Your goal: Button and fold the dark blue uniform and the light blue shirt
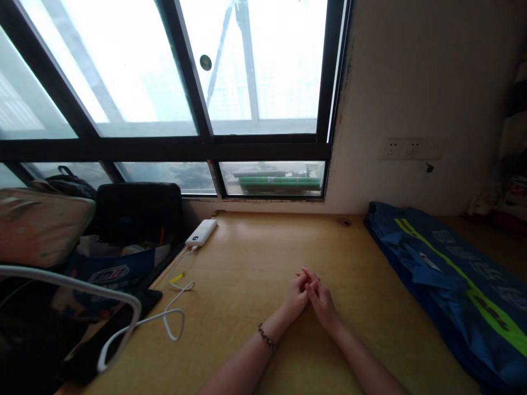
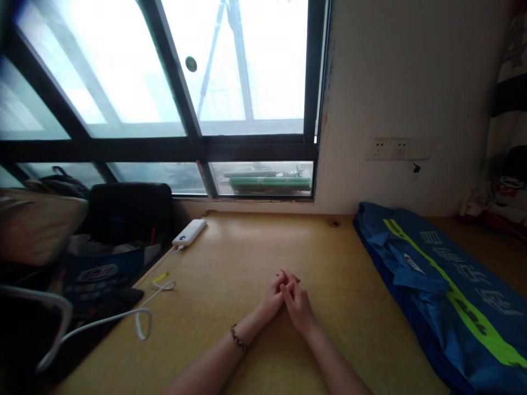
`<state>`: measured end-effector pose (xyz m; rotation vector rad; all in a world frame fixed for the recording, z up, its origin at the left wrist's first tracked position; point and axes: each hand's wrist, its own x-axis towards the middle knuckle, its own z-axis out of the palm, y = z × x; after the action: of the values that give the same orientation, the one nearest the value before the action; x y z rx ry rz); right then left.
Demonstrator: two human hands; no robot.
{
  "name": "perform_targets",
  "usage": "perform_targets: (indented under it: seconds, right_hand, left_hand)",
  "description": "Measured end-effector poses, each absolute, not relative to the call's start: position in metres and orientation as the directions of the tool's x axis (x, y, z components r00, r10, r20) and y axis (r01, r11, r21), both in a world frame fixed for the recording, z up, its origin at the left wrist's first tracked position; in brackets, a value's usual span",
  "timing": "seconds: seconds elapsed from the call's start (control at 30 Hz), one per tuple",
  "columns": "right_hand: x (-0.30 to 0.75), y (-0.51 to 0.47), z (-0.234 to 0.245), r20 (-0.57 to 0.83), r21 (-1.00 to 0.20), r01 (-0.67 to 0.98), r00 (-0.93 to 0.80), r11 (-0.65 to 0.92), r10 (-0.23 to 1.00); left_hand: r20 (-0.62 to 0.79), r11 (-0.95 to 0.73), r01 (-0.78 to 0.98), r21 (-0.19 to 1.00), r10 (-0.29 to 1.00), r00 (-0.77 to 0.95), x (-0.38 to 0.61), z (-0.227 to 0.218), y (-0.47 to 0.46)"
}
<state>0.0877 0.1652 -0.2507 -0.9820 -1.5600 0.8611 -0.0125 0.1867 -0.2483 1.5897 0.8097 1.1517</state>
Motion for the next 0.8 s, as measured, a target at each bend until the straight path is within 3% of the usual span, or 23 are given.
perform_targets:
  seconds: [0.27,0.43,0.63,0.73,0.8]
  right_hand:
    - [0.088,0.166,-0.250,0.386,-0.903,0.159,-0.105,0.399,0.916]
    - [0.086,0.169,-0.250,0.370,-0.906,0.188,-0.089,0.380,0.925]
    - [0.085,0.160,-0.240,0.418,-0.884,0.226,-0.007,0.409,0.908]
    - [0.088,0.153,-0.234,0.431,-0.871,0.264,0.004,0.414,0.903]
    - [0.089,0.151,-0.235,0.421,-0.865,0.308,0.019,0.395,0.907]
  left_hand:
    - [0.298,-0.309,-0.020,0.951,0.896,0.329,-0.013,-0.247,0.188]
    - [0.320,-0.360,0.073,0.930,0.892,0.319,-0.009,-0.248,0.187]
    - [0.454,-0.599,0.336,0.727,0.786,0.419,-0.024,-0.207,0.175]
    - [0.611,-0.673,0.367,0.642,0.739,0.285,-0.046,-0.170,0.152]
    - [0.689,-0.685,0.262,0.679,0.719,0.092,-0.062,-0.152,0.131]
